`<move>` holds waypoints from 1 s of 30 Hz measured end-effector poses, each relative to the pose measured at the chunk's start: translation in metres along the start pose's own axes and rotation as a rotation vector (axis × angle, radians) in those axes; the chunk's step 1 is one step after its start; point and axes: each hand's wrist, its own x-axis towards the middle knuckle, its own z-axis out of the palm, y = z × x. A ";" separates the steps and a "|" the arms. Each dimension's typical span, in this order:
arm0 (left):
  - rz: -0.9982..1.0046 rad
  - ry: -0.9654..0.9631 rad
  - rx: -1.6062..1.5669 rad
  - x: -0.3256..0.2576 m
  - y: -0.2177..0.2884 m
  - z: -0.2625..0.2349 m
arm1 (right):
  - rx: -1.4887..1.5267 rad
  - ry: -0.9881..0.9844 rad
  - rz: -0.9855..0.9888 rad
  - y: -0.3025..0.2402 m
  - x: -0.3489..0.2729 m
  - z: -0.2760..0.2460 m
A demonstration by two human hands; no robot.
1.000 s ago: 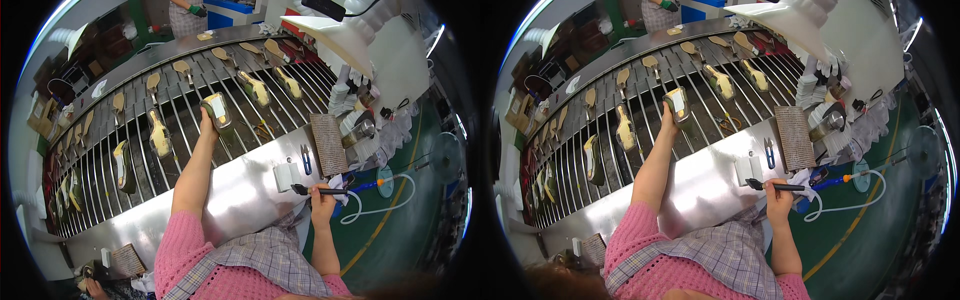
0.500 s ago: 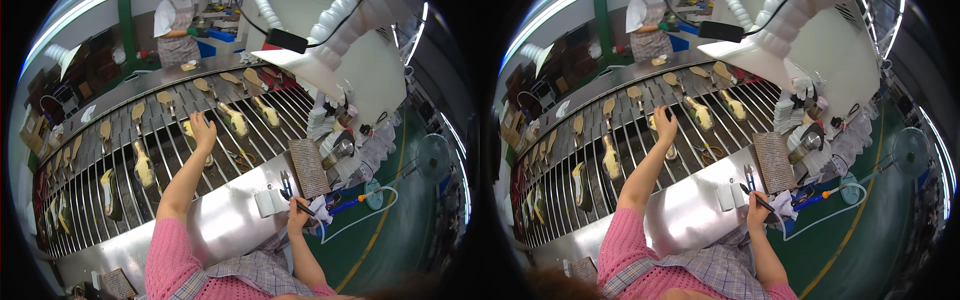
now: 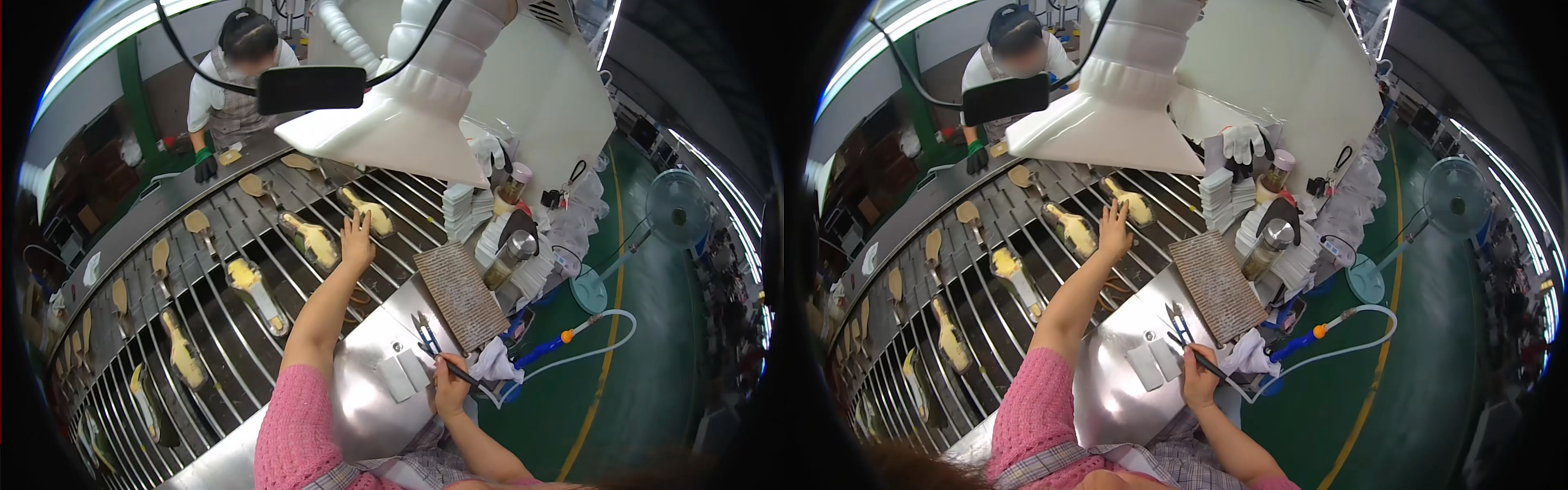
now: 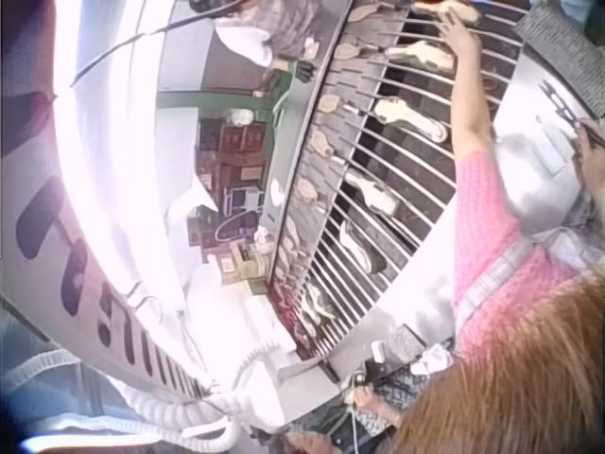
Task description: The person scrapes the bottom of a shoe sole using a handheld scraping tool. They hold the shoe in their left hand and use the tool in their right hand to remove material from the sole's surface. The person works on multiple shoes sequentially, picking them up from a nearby rack and returning them after scraping.
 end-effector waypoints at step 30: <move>-0.615 0.335 -1.857 -0.228 0.016 -0.179 | -0.013 0.033 0.078 -0.012 0.009 0.001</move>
